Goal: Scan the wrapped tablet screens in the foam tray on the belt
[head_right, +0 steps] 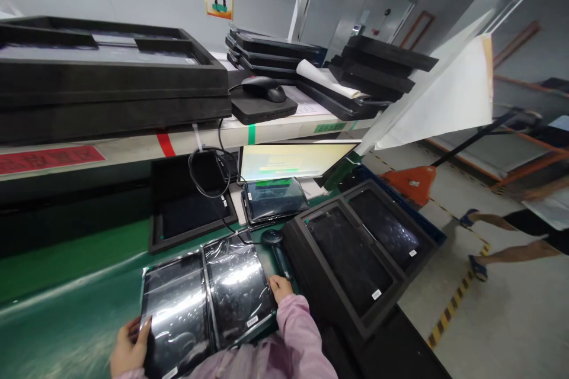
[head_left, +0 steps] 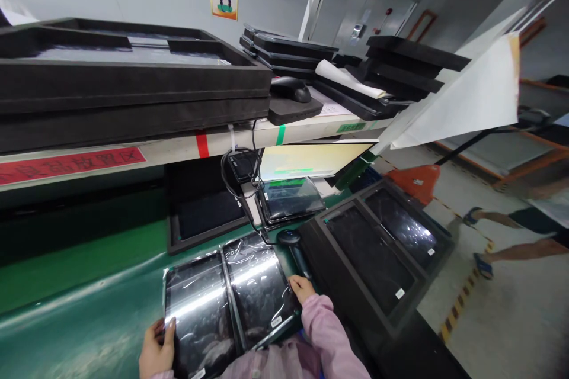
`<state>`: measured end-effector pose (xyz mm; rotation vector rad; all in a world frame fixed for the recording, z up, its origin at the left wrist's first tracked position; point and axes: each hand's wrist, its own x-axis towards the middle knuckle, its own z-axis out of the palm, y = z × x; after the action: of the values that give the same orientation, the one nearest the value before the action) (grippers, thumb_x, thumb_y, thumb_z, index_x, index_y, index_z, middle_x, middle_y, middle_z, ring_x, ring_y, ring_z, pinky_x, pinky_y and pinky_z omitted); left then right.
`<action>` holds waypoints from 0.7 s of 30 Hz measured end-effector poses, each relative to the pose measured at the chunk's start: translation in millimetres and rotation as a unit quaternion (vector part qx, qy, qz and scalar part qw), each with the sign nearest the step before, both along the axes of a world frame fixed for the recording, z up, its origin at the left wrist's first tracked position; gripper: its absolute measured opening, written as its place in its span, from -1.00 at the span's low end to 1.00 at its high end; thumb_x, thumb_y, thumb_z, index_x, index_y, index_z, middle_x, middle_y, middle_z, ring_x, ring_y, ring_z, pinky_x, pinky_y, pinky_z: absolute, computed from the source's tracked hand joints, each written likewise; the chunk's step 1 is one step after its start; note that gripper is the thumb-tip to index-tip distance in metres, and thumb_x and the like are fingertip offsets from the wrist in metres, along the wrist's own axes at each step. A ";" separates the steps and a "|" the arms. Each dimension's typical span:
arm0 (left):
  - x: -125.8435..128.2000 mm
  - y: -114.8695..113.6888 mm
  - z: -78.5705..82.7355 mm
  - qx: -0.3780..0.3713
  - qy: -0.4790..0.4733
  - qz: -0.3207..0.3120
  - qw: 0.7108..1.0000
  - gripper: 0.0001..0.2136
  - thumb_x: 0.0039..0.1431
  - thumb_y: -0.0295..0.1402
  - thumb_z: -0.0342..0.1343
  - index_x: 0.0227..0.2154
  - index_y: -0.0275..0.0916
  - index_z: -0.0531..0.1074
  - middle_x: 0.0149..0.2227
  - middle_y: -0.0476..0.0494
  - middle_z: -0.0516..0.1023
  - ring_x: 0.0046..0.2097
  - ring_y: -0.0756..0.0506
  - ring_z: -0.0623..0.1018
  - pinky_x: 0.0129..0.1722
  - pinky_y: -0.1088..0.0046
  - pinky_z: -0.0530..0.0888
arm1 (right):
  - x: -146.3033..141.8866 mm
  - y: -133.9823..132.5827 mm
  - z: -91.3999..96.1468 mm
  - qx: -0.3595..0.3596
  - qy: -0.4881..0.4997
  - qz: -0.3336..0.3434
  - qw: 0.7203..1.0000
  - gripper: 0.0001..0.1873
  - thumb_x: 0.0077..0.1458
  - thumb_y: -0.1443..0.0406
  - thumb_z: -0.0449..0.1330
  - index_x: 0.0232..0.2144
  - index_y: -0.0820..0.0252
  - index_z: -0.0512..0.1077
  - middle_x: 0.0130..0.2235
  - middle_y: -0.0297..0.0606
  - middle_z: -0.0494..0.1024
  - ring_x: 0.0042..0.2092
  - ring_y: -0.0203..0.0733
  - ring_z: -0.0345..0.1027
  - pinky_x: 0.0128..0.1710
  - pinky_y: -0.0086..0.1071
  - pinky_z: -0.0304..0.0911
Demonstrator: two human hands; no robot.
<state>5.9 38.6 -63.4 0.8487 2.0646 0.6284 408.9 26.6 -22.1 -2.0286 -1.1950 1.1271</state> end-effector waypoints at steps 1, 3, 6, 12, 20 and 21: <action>-0.2 -0.2 -0.5 0.000 0.001 -0.001 1.000 -0.43 -0.22 0.11 -0.04 -0.21 -0.21 0.23 -0.14 -0.30 0.42 -0.13 -0.27 0.48 0.01 0.13 0.34 | 0.9 -0.6 -0.2 -0.004 0.009 -0.006 1.000 -0.78 -0.07 0.22 0.08 -0.49 0.22 0.47 -0.42 -0.23 0.51 -0.28 -0.12 0.37 -0.15 -0.25 0.23; -0.9 -0.7 -1.5 0.001 0.005 -0.003 1.000 -0.43 -0.21 0.11 -0.05 -0.21 -0.22 0.23 -0.13 -0.30 0.42 -0.14 -0.27 0.48 0.00 0.13 0.35 | 2.0 -1.7 -0.2 -0.012 0.033 -0.017 0.999 -0.78 -0.12 0.25 0.12 -0.42 0.23 0.49 -0.39 -0.23 0.52 -0.29 -0.15 0.38 -0.15 -0.27 0.25; -2.2 -0.9 -3.2 0.002 0.012 -0.007 1.000 -0.43 -0.21 0.11 -0.05 -0.20 -0.21 0.23 -0.14 -0.29 0.43 -0.17 -0.26 0.49 -0.01 0.13 0.36 | 1.9 -2.5 0.0 -0.029 0.068 -0.033 0.997 -0.75 -0.22 0.34 0.15 -0.38 0.24 0.48 -0.44 -0.29 0.48 -0.42 -0.25 0.32 -0.27 -0.32 0.28; -1.2 0.6 -2.5 -0.002 0.009 -0.007 1.000 -0.46 -0.19 0.10 -0.04 -0.21 -0.20 0.24 -0.14 -0.28 0.44 -0.17 -0.25 0.49 -0.02 0.14 0.36 | 0.7 -3.5 1.5 -0.035 0.117 -0.058 0.991 -0.81 -0.34 0.41 0.14 -0.51 0.20 0.42 -0.53 -0.42 0.34 -0.53 -0.37 0.17 -0.46 -0.42 0.20; -2.6 0.1 -0.8 -0.001 0.003 -0.008 1.000 -0.46 -0.21 0.09 -0.04 -0.23 -0.19 0.23 -0.15 -0.28 0.44 -0.16 -0.26 0.50 -0.02 0.12 0.37 | 1.5 -3.4 1.5 -0.034 0.132 -0.039 0.990 -0.85 -0.33 0.41 0.13 -0.54 0.18 0.37 -0.56 -0.45 0.29 -0.55 -0.38 0.14 -0.50 -0.44 0.16; -3.7 0.3 -0.8 -0.002 -0.001 -0.009 1.000 -0.47 -0.21 0.09 -0.04 -0.24 -0.19 0.23 -0.15 -0.28 0.44 -0.17 -0.26 0.50 -0.02 0.11 0.37 | 0.8 -3.3 1.8 -0.030 0.123 -0.038 0.991 -0.86 -0.32 0.41 0.13 -0.55 0.18 0.35 -0.56 -0.46 0.28 -0.54 -0.37 0.14 -0.47 -0.43 0.17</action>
<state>2.3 38.9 -64.2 0.8645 2.0540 0.6151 409.7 23.2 -20.3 -1.8952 -0.9654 1.3446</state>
